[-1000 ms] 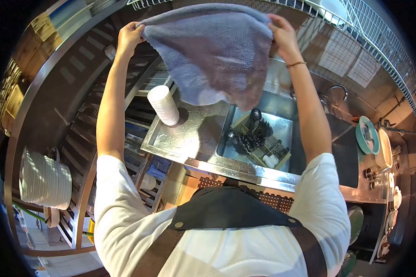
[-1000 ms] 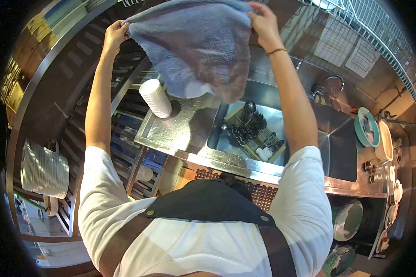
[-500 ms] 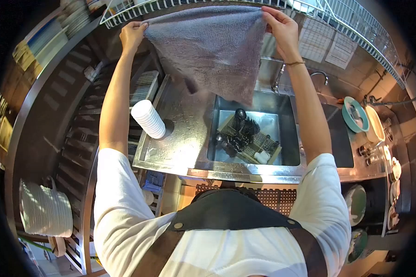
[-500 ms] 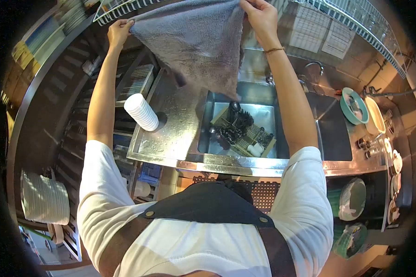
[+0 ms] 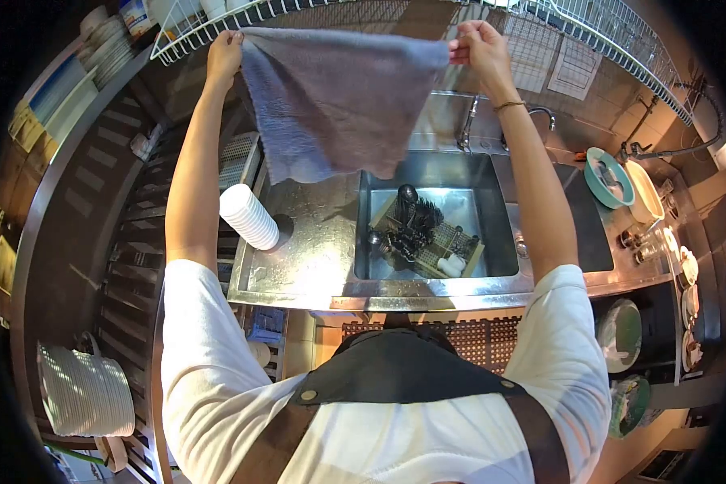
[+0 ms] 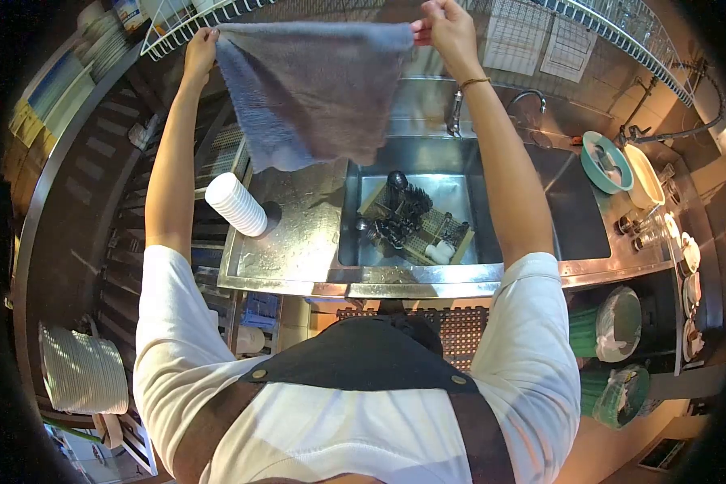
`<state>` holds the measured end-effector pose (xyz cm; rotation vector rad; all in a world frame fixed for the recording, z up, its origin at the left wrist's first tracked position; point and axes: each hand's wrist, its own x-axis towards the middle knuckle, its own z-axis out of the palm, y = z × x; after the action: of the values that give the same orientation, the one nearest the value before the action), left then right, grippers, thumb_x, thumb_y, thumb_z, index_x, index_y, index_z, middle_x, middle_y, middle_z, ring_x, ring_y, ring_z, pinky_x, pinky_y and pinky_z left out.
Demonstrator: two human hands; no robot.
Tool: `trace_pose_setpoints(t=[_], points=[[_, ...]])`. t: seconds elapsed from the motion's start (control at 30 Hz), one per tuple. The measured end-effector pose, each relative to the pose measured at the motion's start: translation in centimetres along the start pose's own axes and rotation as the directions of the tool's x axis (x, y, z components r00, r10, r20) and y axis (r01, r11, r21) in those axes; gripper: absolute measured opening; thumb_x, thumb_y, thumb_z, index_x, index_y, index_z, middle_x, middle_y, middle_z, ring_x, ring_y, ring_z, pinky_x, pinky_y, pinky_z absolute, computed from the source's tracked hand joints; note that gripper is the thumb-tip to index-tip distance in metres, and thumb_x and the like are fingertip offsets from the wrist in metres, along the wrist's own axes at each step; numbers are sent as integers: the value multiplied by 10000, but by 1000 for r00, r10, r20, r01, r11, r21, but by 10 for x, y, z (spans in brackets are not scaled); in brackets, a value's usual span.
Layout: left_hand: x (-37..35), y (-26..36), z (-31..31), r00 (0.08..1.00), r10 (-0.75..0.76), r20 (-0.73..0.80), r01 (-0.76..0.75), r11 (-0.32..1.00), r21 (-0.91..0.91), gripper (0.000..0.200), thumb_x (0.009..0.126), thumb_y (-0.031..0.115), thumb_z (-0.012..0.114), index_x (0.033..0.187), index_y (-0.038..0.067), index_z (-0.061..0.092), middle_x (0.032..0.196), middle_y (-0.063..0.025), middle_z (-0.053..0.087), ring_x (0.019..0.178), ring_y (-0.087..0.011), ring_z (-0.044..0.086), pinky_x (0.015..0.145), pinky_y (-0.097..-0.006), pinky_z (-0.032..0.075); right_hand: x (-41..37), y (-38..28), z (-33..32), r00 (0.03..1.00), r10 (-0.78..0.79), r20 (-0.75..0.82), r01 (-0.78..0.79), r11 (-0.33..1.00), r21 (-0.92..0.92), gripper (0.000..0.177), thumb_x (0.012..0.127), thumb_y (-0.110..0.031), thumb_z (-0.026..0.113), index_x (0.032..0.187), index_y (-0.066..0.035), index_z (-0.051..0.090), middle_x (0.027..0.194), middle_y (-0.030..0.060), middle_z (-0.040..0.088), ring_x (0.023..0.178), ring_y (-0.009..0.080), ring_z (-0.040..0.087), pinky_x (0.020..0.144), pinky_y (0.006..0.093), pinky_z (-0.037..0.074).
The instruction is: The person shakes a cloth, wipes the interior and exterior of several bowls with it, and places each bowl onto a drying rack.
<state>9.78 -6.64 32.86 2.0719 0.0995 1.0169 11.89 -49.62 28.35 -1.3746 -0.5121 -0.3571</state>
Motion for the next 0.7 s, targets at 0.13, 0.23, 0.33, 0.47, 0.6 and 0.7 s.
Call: trace_pose_setpoints(t=[0.13, 0.23, 0.33, 0.47, 0.6, 0.7], points=[[-18, 27, 10, 975, 223, 16, -220, 969, -113, 272, 921, 246, 542, 1054, 13, 591, 903, -96, 637, 826, -171, 566, 735, -297, 439, -70, 41, 62, 838, 289, 463, -384, 915, 124, 472, 913, -264, 570, 1286, -109, 327, 959, 137, 625, 847, 193, 622, 696, 304, 513], [-32, 68, 8, 963, 267, 31, -260, 954, -147, 295, 922, 269, 533, 1037, 3, 588, 874, -91, 625, 789, -161, 559, 717, -302, 442, -117, 76, 123, 838, 384, 387, -434, 900, 47, 612, 864, -275, 643, 1340, -99, 300, 1027, 117, 602, 868, 172, 610, 709, 292, 501], [-32, 96, -18, 930, 327, 169, -256, 905, -339, 242, 965, 217, 459, 1047, -3, 520, 883, -88, 517, 830, -144, 448, 739, -315, 412, -147, 76, 149, 831, 411, 376, -453, 891, 29, 753, 821, -287, 696, 1388, -83, 246, 1066, 86, 580, 902, 153, 595, 734, 300, 490], [-42, 122, -62, 950, 304, 72, -297, 950, -93, 235, 952, 192, 464, 1040, -16, 527, 915, -79, 535, 845, -156, 472, 750, -307, 415, -187, 56, 165, 536, 462, 707, -571, 815, -99, 764, 806, -343, 705, 1375, -67, 277, 1149, 87, 556, 1014, 152, 549, 834, 347, 457], [-61, 126, -88, 984, 167, 64, -155, 976, -152, 233, 958, 184, 456, 1059, -5, 549, 923, -68, 555, 854, -155, 514, 767, -292, 436, -195, 66, 191, 601, 483, 637, -684, 723, 99, 621, 814, -375, 693, 1285, -91, 403, 1168, 70, 539, 1068, 161, 512, 833, 379, 453], [-70, 115, -109, 987, 114, 116, -44, 875, -482, 176, 960, 157, 462, 1003, 33, 578, 883, -33, 577, 789, -111, 554, 700, -237, 472, -170, 67, 180, 745, 598, 295, -667, 653, 360, 409, 809, -367, 707, 1110, -134, 558, 1024, -1, 552, 974, 165, 535, 763, 357, 447]])
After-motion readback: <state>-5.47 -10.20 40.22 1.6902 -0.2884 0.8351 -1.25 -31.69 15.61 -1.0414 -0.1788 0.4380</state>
